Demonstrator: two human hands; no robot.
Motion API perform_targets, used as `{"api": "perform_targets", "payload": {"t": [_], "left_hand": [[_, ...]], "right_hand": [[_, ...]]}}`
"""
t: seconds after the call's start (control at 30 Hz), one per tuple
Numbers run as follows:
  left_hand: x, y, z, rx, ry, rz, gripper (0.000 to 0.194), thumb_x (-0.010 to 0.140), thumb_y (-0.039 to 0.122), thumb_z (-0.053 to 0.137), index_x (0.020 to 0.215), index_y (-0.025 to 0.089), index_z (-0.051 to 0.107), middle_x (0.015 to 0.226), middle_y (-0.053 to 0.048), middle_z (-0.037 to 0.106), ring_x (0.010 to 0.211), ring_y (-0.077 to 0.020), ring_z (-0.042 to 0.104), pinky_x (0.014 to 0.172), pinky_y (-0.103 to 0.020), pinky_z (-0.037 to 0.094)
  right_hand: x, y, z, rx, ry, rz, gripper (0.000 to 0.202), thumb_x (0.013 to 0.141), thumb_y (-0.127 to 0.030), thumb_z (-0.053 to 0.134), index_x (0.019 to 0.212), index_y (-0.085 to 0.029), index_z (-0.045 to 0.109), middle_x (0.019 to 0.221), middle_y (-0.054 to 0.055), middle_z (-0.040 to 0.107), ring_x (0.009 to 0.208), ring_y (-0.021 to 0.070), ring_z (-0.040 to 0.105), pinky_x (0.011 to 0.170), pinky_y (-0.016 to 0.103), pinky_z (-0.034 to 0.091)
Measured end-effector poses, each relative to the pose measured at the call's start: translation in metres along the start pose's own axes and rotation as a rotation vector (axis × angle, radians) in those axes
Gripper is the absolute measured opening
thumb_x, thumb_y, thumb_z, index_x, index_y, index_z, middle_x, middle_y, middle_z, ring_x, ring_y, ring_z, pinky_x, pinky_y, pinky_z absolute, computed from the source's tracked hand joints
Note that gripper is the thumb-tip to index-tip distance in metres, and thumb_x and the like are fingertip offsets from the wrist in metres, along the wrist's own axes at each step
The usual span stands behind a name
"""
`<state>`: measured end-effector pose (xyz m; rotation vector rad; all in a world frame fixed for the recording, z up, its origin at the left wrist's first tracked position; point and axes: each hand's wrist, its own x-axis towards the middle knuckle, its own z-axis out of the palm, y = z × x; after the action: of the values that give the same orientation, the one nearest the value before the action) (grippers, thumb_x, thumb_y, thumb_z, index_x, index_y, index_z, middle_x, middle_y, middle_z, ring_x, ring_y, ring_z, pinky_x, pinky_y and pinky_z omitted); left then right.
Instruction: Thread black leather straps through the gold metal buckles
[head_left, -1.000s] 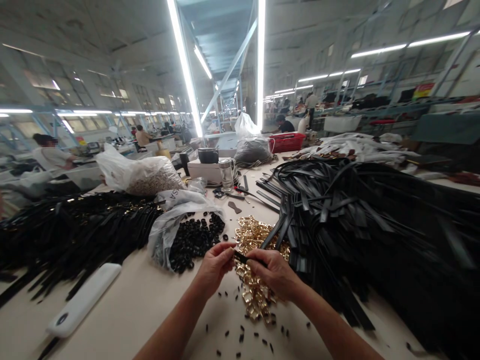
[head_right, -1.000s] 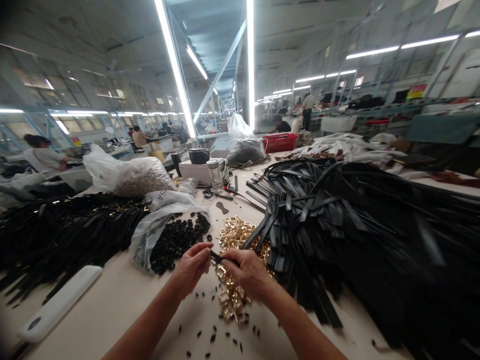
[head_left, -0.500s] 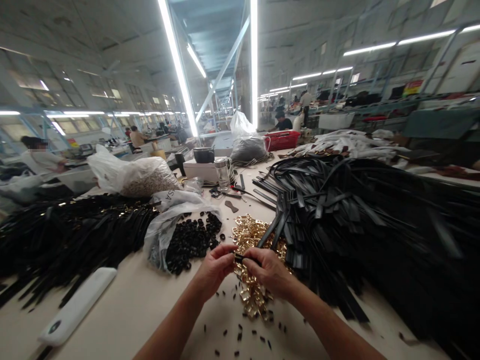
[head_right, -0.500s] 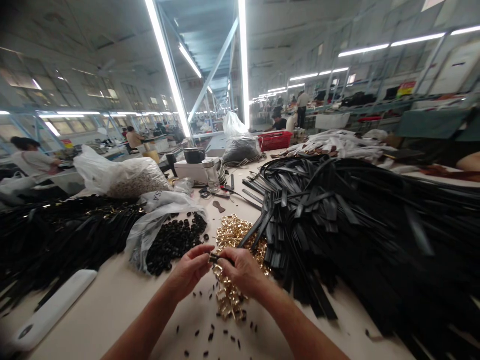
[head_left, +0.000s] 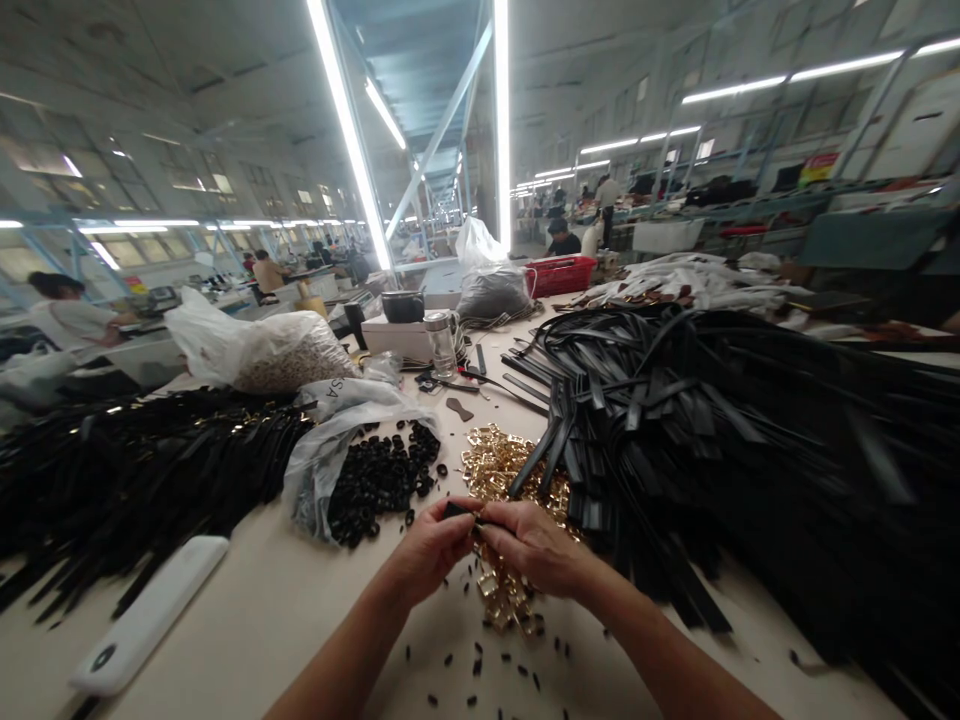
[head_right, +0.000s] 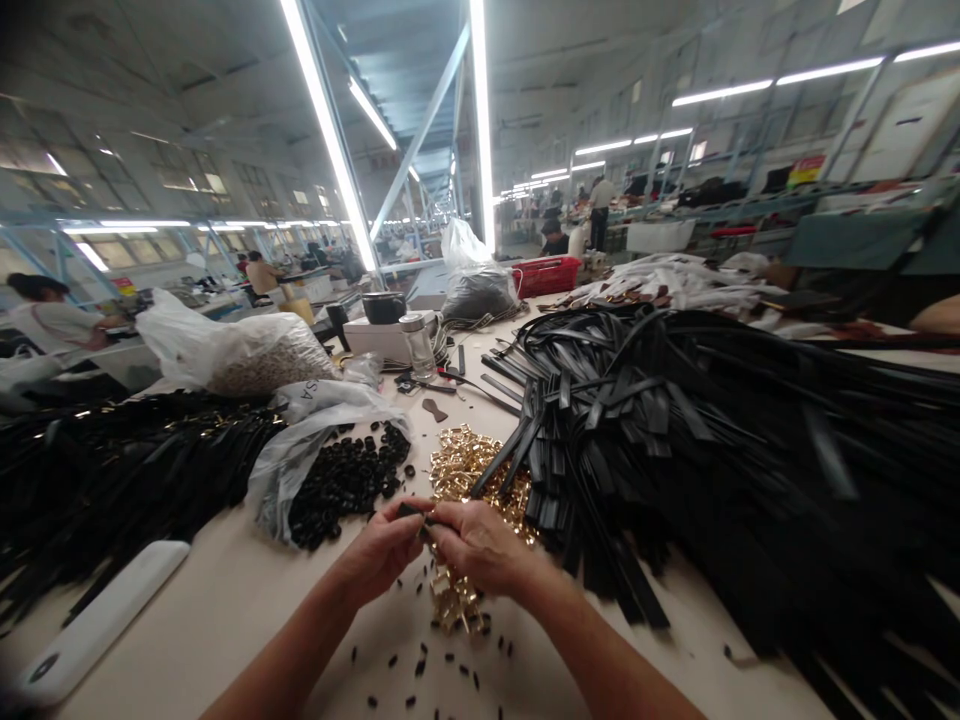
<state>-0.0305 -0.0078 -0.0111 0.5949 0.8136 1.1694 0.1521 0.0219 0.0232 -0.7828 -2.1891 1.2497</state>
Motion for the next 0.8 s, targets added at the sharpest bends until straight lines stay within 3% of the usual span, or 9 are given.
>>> {"api": "perform_targets", "payload": {"t": [0.2, 0.33, 0.5, 0.8], "left_hand": [[0.0, -0.001, 0.007, 0.08, -0.014, 0.095, 0.023, 0.067, 0.018, 0.079, 0.079, 0.016, 0.059, 0.069, 0.002, 0.062, 0.06, -0.0072, 0.054, 0.059, -0.019, 0.042], [-0.002, 0.001, 0.008, 0.128, -0.004, 0.143, 0.026, 0.066, 0.019, 0.08, 0.071, 0.015, 0.055, 0.061, 0.004, 0.056, 0.055, -0.006, 0.047, 0.055, -0.019, 0.036], [-0.005, 0.004, 0.009, 0.145, -0.029, 0.122, 0.025, 0.065, 0.02, 0.081, 0.07, 0.014, 0.057, 0.062, 0.003, 0.057, 0.056, -0.0068, 0.047, 0.055, -0.02, 0.036], [-0.008, 0.005, 0.011, 0.179, -0.027, 0.054, 0.023, 0.064, 0.021, 0.081, 0.076, 0.014, 0.063, 0.067, 0.001, 0.061, 0.059, -0.0068, 0.049, 0.058, -0.019, 0.038]], "right_hand": [[0.003, 0.011, 0.008, -0.165, 0.085, -0.014, 0.029, 0.094, -0.033, 0.044, 0.071, -0.018, 0.053, 0.063, -0.004, 0.05, 0.057, 0.0092, 0.043, 0.054, 0.02, 0.032], [0.004, 0.016, 0.009, -0.097, 0.052, 0.013, 0.033, 0.095, -0.038, 0.041, 0.071, -0.018, 0.052, 0.064, -0.003, 0.053, 0.058, 0.0095, 0.047, 0.054, 0.019, 0.034], [0.004, 0.017, 0.006, 0.154, -0.037, 0.046, 0.039, 0.094, -0.049, 0.039, 0.076, -0.017, 0.055, 0.064, -0.003, 0.053, 0.051, 0.0089, 0.048, 0.048, 0.018, 0.036], [0.005, 0.018, 0.004, 0.035, 0.044, 0.044, 0.036, 0.09, -0.042, 0.051, 0.068, -0.015, 0.059, 0.057, -0.004, 0.051, 0.053, 0.0083, 0.045, 0.049, 0.018, 0.032]]}}
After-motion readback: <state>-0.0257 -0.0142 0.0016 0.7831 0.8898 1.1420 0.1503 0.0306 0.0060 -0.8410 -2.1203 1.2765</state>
